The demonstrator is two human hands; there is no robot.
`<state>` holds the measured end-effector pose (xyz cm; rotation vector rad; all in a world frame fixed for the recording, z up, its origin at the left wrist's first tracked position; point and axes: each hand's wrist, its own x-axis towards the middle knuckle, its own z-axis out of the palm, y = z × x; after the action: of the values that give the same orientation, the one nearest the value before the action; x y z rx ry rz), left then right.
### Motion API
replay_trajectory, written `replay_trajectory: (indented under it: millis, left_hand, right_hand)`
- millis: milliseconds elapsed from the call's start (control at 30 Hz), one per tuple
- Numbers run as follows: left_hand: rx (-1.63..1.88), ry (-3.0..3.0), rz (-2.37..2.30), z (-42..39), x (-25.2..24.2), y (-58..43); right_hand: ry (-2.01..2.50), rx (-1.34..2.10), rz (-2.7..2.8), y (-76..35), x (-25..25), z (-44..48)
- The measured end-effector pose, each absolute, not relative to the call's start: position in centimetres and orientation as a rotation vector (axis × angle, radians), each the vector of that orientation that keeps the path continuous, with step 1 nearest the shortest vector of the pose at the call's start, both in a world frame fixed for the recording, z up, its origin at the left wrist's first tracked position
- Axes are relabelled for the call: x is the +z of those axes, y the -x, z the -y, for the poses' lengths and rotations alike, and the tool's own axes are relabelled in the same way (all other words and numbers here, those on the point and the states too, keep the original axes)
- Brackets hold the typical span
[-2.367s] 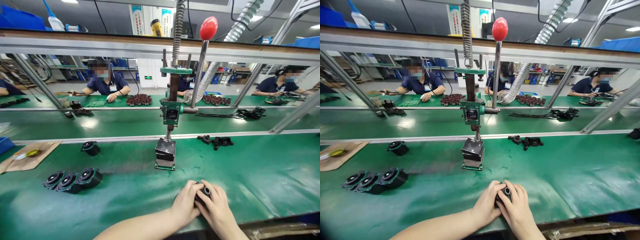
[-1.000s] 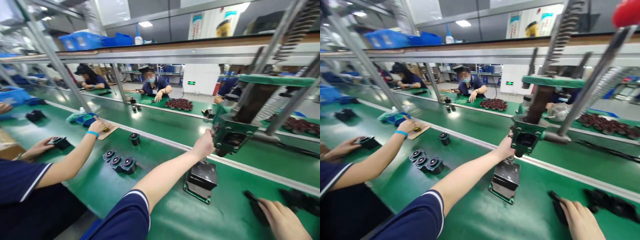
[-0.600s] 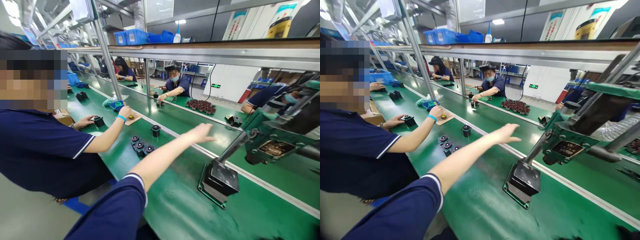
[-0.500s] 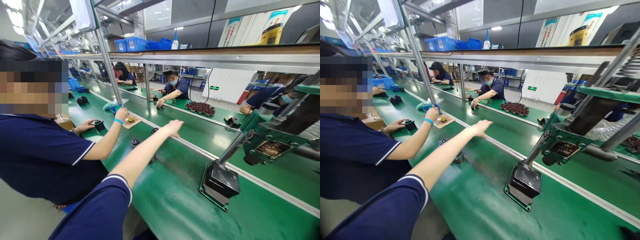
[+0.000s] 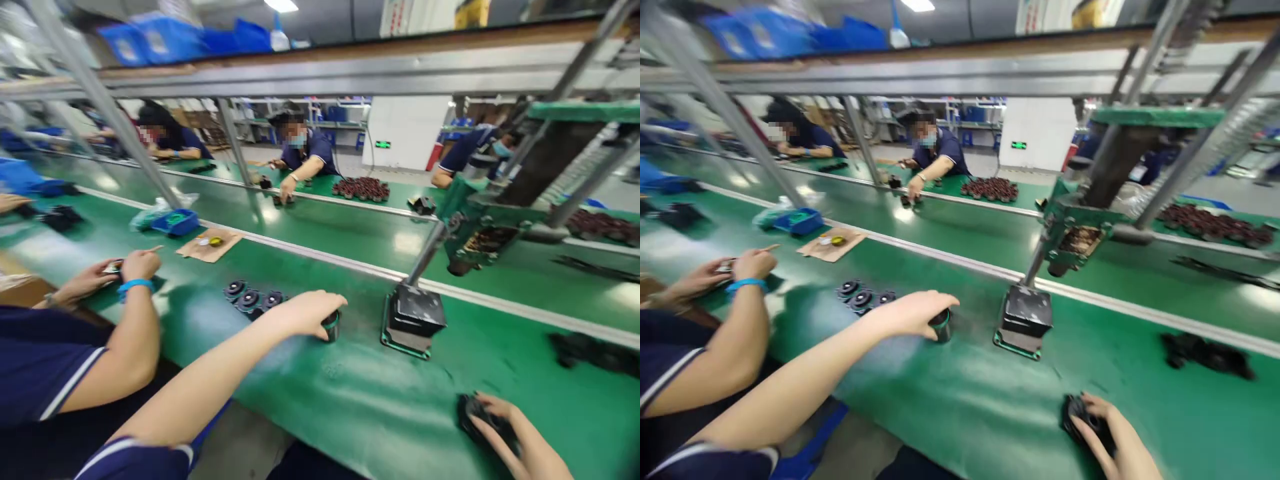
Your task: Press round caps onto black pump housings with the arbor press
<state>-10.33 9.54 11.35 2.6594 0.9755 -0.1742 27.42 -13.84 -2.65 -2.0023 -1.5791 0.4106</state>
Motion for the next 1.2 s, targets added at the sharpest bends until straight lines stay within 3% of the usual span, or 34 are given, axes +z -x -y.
replay_trajectory:
  millis: [200, 333, 500, 800, 1200]
  left_hand:
    - [0.265, -2.295, -0.495, -1.4, 5.6, 3.7]
    - [0.484, -1.989, -0.492, 0.1, 2.1, 0.2]
    - [0.507, -1.675, -0.57, 1.1, 0.4, -0.6]
    - [0.534, -1.829, -0.629, 1.2, 0.4, -0.2]
    - [0.533, -1.832, -0.603, 1.0, 0.2, -0.2]
  right_hand:
    - [2.017, 0.592, 1.411, -24.8, 1.3, 13.4]
    - [2.051, 0.524, 1.337, -24.7, 4.6, 12.3]
    - [1.936, 0.457, 1.472, -20.3, 8.6, 10.2]
    - [1.789, -0.069, 1.971, -15.9, 7.2, 9.0]
    - [1.78, -0.139, 2.048, -15.9, 7.4, 9.0]
